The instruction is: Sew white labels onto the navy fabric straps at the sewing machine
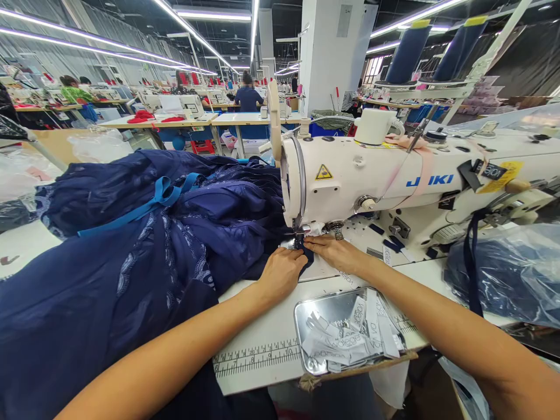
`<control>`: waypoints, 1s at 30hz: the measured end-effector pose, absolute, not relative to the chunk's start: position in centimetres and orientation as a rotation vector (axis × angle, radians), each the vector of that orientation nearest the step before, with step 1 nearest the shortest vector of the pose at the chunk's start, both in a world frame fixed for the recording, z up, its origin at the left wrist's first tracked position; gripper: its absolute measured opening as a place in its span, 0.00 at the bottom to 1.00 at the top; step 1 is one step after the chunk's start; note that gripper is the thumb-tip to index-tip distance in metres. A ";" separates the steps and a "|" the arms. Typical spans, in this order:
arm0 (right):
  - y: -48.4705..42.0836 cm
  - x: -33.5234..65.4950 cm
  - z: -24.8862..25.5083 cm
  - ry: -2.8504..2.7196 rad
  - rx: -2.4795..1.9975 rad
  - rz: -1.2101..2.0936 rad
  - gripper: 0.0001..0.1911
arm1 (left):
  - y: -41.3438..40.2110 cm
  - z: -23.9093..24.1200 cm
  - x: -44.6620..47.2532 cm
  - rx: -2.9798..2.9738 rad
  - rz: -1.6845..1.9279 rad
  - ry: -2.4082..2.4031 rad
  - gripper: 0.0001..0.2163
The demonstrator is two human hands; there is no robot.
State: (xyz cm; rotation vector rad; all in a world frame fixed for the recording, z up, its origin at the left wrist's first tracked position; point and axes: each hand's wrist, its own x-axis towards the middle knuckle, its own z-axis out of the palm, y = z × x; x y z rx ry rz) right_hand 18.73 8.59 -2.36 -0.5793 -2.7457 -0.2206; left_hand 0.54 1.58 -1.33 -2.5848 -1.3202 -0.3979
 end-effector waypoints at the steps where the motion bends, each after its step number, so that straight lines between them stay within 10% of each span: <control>1: 8.6 18.7 -2.3 -2.744 -0.588 -0.214 0.20 | 1.6 -1.3 0.6 -2.584 -0.397 -1.321 0.07; 30: 6.7 18.1 -1.2 -2.698 -0.671 -0.178 0.15 | 2.6 1.0 -3.3 -2.487 -0.372 -1.491 0.11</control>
